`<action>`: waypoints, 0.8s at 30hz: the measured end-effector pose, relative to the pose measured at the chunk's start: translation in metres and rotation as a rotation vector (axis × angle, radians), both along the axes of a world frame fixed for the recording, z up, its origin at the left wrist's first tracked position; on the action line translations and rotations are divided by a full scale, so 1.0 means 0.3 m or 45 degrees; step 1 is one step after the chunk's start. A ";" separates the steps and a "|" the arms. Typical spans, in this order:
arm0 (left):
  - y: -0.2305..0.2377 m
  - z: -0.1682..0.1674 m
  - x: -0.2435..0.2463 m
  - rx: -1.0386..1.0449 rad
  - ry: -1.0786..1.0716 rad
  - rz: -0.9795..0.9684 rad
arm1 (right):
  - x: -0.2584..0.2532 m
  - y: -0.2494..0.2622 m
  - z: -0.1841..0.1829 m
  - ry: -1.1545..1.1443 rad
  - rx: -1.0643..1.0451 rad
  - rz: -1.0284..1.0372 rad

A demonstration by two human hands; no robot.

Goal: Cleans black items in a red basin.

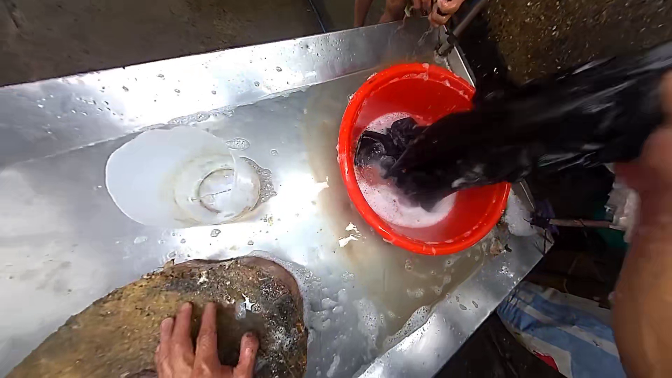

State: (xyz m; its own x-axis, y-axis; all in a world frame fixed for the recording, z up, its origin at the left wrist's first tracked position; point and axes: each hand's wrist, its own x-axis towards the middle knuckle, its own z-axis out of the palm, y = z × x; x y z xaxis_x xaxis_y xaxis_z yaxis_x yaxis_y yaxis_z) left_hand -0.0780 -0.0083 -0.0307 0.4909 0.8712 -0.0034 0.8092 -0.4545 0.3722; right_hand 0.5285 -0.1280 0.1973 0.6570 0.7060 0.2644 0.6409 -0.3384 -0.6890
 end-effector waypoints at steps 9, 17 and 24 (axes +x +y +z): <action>0.200 0.120 1.166 -0.121 -0.231 -0.752 | -0.125 0.139 -0.723 -0.024 -1.058 0.013; 0.291 -0.192 1.622 -0.632 0.422 -0.640 | -0.125 0.191 -0.953 0.125 -1.309 -0.091; 0.281 -0.156 1.607 -0.499 0.472 -0.688 | -0.036 0.196 -0.921 0.097 -1.112 -0.055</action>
State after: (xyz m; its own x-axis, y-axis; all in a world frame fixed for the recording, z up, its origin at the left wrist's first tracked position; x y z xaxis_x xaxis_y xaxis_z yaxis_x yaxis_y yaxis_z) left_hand 0.4042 0.0759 -0.0776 0.7548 0.4113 -0.5109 0.6155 -0.7133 0.3352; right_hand 0.5177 -0.0692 -0.0790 0.6815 0.6098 -0.4046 0.5785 -0.7875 -0.2126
